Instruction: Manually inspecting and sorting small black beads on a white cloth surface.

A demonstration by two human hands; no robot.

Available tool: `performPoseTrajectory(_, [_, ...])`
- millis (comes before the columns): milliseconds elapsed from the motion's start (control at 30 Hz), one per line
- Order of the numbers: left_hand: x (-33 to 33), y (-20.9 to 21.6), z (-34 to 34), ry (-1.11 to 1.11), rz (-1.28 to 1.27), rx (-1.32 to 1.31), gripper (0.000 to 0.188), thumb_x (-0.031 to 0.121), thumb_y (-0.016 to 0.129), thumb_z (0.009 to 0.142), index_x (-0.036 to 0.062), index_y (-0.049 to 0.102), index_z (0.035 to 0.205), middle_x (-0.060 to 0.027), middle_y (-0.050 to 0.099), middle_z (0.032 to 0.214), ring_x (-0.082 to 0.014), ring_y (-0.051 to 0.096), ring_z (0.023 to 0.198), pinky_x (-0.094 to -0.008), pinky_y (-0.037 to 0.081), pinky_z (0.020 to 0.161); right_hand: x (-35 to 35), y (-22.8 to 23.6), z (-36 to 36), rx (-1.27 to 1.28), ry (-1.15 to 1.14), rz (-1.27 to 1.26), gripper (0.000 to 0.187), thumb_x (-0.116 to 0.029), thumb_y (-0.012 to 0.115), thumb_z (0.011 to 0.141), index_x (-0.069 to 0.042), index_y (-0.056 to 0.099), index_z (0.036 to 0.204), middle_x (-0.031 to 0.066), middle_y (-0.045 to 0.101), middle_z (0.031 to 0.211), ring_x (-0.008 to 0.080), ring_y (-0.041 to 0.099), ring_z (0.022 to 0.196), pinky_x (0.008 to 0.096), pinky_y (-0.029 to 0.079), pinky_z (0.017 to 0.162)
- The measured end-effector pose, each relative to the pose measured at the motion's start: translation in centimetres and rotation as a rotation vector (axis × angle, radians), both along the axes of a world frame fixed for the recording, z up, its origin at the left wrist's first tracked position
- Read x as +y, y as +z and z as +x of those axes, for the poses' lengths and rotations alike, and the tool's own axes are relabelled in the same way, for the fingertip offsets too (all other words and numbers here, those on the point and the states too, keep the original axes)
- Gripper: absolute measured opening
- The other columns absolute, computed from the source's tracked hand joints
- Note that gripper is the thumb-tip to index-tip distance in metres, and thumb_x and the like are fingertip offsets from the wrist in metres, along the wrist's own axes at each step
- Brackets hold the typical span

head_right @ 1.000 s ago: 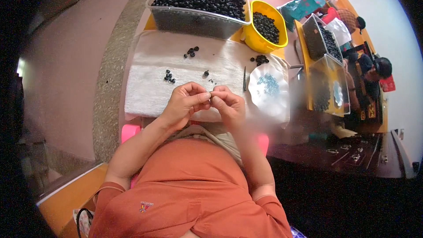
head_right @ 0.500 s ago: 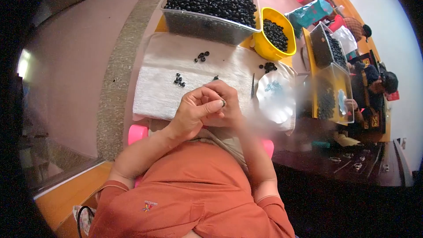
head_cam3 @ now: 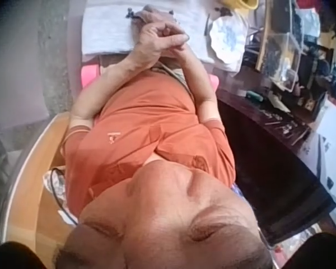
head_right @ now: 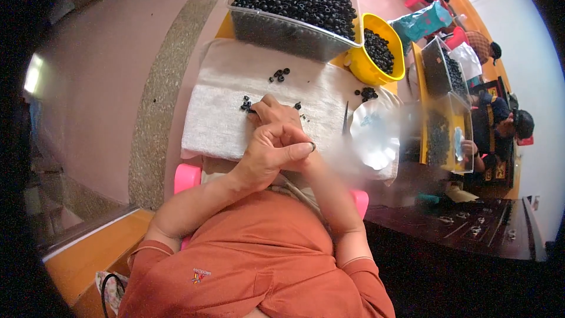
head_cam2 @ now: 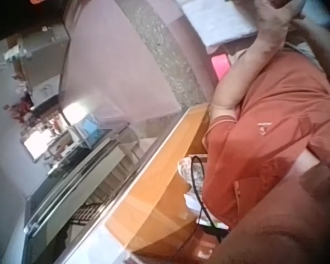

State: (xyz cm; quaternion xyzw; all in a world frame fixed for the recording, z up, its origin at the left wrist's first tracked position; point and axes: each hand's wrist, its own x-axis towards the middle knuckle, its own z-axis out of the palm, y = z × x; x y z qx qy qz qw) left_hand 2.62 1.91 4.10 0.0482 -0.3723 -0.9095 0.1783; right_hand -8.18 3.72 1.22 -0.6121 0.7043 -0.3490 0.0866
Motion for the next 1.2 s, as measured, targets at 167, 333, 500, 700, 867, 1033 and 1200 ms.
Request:
performPoseTrajectory(167, [0.0,0.2,0.0,0.011,0.015,-0.001,0.009,0.005,0.071,0.088,0.003,0.066,0.095,-0.0024,0.067,0.084,-0.0085,0.065,0.072,-0.0221,0.055,0.067,1.5,-1.5,-1.0,0.058,0.004,0.071,0.024,-0.015,0.067,0.086,-0.004,0.061,0.106,0.0115,0.06,0.091,0.0306,0.062,0.076,0.0378,0.05,0.065])
performPoseTrajectory(333, [0.0,0.1,0.0,0.009,0.055,-0.011,0.008,0.006,0.071,0.087,0.0034,0.065,0.093,-0.0029,0.067,0.084,-0.0095,0.065,0.074,-0.0235,0.055,0.069,4.3,0.1,-0.6,-0.494,0.075,-0.23,0.055,-0.007,0.069,0.083,-0.003,0.044,0.131,0.0072,0.056,0.109,0.0159,0.058,0.096,0.0309,0.048,0.084])
performPoseTrajectory(500, [-0.4,0.0,-0.1,0.03,0.037,-0.059,0.009,0.007,0.072,0.087,0.0036,0.065,0.093,-0.0037,0.066,0.083,-0.0117,0.064,0.073,-0.0255,0.055,0.07,4.7,-1.2,-5.0,-0.624,0.105,-0.137,0.037,-0.002,0.069,0.083,0.001,0.057,0.117,0.0072,0.06,0.104,0.014,0.058,0.091,0.0295,0.048,0.08])
performPoseTrajectory(700, [-0.6,-0.4,-0.3,0.04,0.079,-0.072,0.011,0.007,0.071,0.088,0.003,0.065,0.095,-0.0038,0.067,0.085,-0.0118,0.064,0.074,-0.025,0.055,0.071,5.8,-1.0,-5.3,-0.782,-0.08,-0.091,0.016,0.003,0.065,0.086,0.003,0.067,0.102,0.0049,0.064,0.094,0.0092,0.058,0.082,0.0232,0.048,0.073])
performPoseTrajectory(867, [-0.8,-0.6,-0.3,0.039,0.086,-0.085,0.011,0.007,0.071,0.088,0.0034,0.065,0.096,-0.0038,0.067,0.086,-0.012,0.065,0.075,-0.0251,0.055,0.072,6.6,-1.0,-5.4,-0.7,-0.089,-0.078,0.021,0.002,0.064,0.088,0.003,0.065,0.109,0.0036,0.063,0.099,0.0093,0.06,0.086,0.0234,0.049,0.077])
performPoseTrajectory(1033, [-1.0,-1.0,-0.5,0.07,0.091,-0.106,0.01,0.006,0.071,0.088,0.0039,0.065,0.096,-0.0034,0.067,0.085,-0.0122,0.065,0.075,-0.0266,0.056,0.072,7.1,-0.4,-5.3,-0.629,-0.114,-0.08,0.016,-0.001,0.064,0.09,0.0,0.068,0.106,0.0053,0.066,0.094,0.0113,0.061,0.085,0.0255,0.048,0.075])
performPoseTrajectory(1200, [-1.3,-1.2,-0.7,0.095,0.102,-0.096,0.009,0.005,0.07,0.088,0.0042,0.065,0.096,-0.0034,0.067,0.085,-0.0118,0.064,0.075,-0.0279,0.057,0.072,7.8,-0.9,-5.8,-0.548,-0.109,-0.12,0.015,0.0,0.063,0.091,0.001,0.068,0.105,0.0071,0.066,0.095,0.0127,0.061,0.085,0.0255,0.048,0.075])
